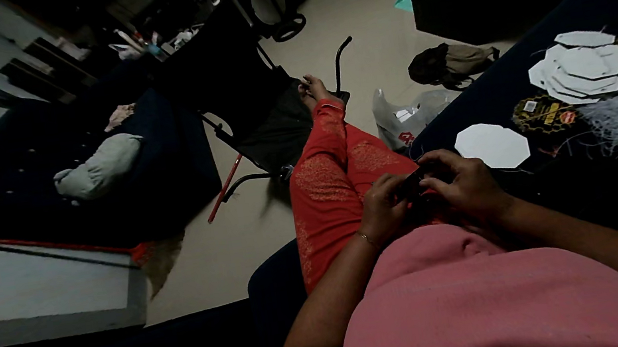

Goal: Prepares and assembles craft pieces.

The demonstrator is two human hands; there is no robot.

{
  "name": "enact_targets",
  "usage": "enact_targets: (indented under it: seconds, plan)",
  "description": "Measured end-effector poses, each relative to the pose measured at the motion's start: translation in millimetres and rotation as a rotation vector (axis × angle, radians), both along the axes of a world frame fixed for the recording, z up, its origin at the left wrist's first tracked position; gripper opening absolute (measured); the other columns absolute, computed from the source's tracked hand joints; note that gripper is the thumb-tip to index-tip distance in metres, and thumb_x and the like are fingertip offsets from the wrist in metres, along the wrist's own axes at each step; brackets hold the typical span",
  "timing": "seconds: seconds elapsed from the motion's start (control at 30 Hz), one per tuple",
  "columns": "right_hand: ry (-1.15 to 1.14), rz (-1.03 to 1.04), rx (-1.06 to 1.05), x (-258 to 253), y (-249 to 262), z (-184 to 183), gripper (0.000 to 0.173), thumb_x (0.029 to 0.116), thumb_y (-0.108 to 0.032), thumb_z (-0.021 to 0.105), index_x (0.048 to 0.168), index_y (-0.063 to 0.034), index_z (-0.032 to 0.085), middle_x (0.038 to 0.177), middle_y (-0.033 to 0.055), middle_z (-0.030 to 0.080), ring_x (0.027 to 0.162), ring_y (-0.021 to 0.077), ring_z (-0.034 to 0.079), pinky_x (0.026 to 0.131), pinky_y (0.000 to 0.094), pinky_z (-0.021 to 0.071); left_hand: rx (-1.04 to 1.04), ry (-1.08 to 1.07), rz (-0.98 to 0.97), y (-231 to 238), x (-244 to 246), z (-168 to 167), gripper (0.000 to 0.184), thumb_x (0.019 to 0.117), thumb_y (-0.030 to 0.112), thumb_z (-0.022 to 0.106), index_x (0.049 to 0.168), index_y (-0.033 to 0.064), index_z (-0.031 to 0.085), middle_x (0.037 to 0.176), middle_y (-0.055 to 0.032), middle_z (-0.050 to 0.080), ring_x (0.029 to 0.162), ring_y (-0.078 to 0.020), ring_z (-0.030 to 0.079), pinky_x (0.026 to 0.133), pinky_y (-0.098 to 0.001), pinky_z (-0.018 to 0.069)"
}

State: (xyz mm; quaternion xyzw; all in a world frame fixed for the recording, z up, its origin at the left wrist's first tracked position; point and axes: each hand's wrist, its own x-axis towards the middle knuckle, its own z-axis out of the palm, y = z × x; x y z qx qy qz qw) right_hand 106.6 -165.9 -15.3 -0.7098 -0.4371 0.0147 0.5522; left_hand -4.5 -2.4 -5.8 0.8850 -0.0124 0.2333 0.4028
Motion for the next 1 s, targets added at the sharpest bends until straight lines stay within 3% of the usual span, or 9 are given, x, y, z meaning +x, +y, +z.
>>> enact_targets:
  seconds: [0.47, 1.0]
  plan:
    - [0.053, -0.001, 0.11, -3.5, -1.6, 0.1, 0.028, 0.091, -0.008, 0.068, 0.116, 0.0016, 0.061, 0.087, 0.0038, 0.072, 0.076, 0.0056, 0.07, 0.073, 0.0229, 0.06, -0.019, -0.001, 0.008, 0.7, -0.1, -0.8, 0.021, 0.0882, -0.001, 0.067, 0.108, -0.0068, 0.073, 0.098, -0.0162, 0.071, 0.087, -0.0161, 0.068, 0.081, -0.0279, 0.0566]
    - [0.049, -0.033, 0.152, -2.3, 1.9, -3.2, 0.026, 0.0908, -0.006, 0.069, 0.114, 0.0033, 0.061, 0.087, 0.0054, 0.071, 0.077, 0.0066, 0.07, 0.073, 0.0234, 0.06, -0.021, -0.018, 0.0, 0.2, 0.3, -2.1, 0.021, 0.0879, -0.002, 0.067, 0.107, -0.0065, 0.073, 0.097, -0.0157, 0.07, 0.086, -0.0161, 0.067, 0.08, -0.0282, 0.0565]
